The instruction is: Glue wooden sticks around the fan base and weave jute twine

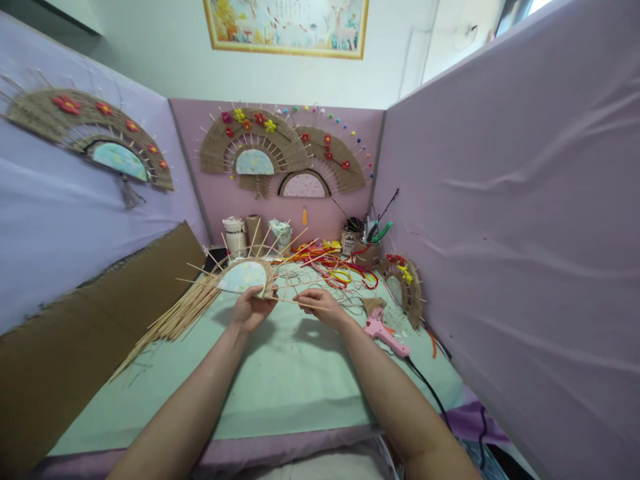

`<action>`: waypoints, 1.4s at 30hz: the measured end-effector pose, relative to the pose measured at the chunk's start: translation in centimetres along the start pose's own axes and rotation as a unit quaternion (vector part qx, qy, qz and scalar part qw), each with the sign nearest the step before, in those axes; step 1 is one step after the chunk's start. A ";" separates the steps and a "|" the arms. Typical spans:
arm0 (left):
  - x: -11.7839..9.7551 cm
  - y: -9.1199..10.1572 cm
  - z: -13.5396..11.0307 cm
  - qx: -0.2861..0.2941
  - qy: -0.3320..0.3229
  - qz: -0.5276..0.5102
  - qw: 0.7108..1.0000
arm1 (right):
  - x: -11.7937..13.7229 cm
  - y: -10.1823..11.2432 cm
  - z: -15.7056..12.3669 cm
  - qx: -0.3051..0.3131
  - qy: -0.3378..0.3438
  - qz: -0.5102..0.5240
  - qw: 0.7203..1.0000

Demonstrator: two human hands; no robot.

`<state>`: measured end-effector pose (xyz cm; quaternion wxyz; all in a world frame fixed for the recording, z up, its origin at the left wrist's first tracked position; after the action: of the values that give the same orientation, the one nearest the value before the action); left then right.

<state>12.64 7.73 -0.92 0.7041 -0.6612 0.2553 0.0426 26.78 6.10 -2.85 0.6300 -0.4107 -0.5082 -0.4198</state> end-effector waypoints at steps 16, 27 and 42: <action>2.5 -2.1 -1.7 0.114 0.103 0.023 0.988 | -0.5 0.1 0.1 0.016 0.004 -0.087 0.996; 1.9 -2.0 -1.4 0.136 0.075 0.070 0.985 | 0.6 0.4 -0.3 -0.001 0.006 -0.227 0.974; -1.0 -1.2 -1.0 0.097 0.036 0.090 0.991 | 4.5 5.9 -1.3 -0.171 0.069 -0.274 0.944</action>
<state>11.98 6.91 0.63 0.7485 -0.5656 0.3415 0.0569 33.31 6.19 0.81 0.4442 -0.3278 -0.4769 -0.6839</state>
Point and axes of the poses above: each hand's wrist, its own z-axis towards the middle knuckle, its own y-axis out of the back of the hand, x = y × z, the point moved 9 cm from there along z, towards the middle knuckle, and after that the axes turned 10 degrees about -z, right-handed, at the moved point
